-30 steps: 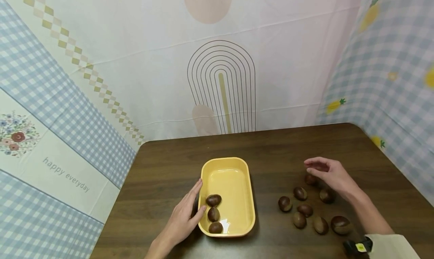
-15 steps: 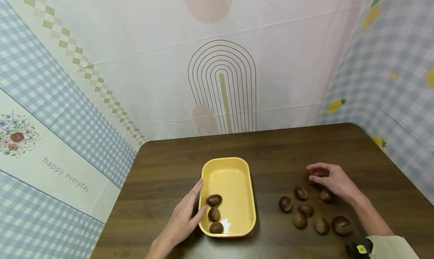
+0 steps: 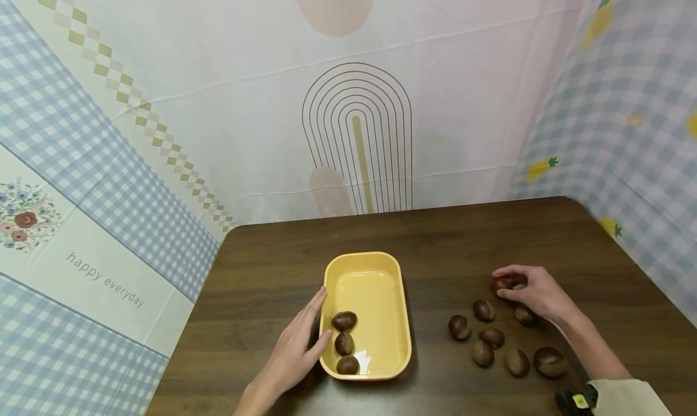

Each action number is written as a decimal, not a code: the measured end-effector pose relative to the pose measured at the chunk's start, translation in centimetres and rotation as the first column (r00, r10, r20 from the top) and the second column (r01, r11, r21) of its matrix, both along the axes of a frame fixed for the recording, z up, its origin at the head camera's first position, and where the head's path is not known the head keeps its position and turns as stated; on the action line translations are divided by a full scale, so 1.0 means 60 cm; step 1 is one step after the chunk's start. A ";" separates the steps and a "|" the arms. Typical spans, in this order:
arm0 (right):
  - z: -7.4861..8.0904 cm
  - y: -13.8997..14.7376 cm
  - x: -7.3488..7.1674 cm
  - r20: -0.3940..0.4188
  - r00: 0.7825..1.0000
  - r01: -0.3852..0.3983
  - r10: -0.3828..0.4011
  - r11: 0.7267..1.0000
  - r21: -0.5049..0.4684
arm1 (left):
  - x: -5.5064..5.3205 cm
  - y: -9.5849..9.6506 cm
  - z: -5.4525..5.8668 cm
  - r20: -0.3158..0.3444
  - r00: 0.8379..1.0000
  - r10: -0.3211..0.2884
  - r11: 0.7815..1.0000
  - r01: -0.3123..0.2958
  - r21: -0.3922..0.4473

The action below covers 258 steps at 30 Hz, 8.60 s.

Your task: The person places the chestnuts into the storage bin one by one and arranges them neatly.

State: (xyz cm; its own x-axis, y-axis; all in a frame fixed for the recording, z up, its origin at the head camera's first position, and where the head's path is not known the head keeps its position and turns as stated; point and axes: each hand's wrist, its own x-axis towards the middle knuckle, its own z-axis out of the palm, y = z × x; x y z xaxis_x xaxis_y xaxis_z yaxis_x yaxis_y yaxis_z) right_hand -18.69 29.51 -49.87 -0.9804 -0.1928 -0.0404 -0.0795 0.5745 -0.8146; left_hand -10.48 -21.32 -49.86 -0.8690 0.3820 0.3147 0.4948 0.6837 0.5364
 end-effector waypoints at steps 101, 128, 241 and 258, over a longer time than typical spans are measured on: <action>0.076 -0.374 -0.065 -0.252 0.881 -0.424 0.400 0.904 -0.049 | -0.001 0.001 0.000 -0.014 1.000 0.006 1.000 -0.006 -0.019; 0.050 -0.484 -0.050 -0.163 0.825 -0.521 0.541 0.840 0.151 | -0.004 -0.002 -0.002 -0.041 0.999 -0.003 0.999 0.001 -0.035; 0.019 -0.150 0.089 -0.148 0.927 -0.323 0.345 0.934 0.153 | 0.004 0.013 0.003 -0.011 0.999 0.033 0.999 -0.033 0.028; 0.035 -0.158 0.078 -0.250 0.920 -0.267 0.302 0.950 0.163 | 0.005 0.011 0.001 -0.029 0.999 0.025 0.999 -0.024 0.028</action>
State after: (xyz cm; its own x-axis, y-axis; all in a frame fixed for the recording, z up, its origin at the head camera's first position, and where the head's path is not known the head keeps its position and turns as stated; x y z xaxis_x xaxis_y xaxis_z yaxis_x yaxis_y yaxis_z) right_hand -13.98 20.02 -47.79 -0.8619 -0.4757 0.1756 -0.4604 0.5891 -0.6640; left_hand -10.21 -20.67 -49.78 -0.8680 0.3516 0.3505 0.4941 0.6810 0.5405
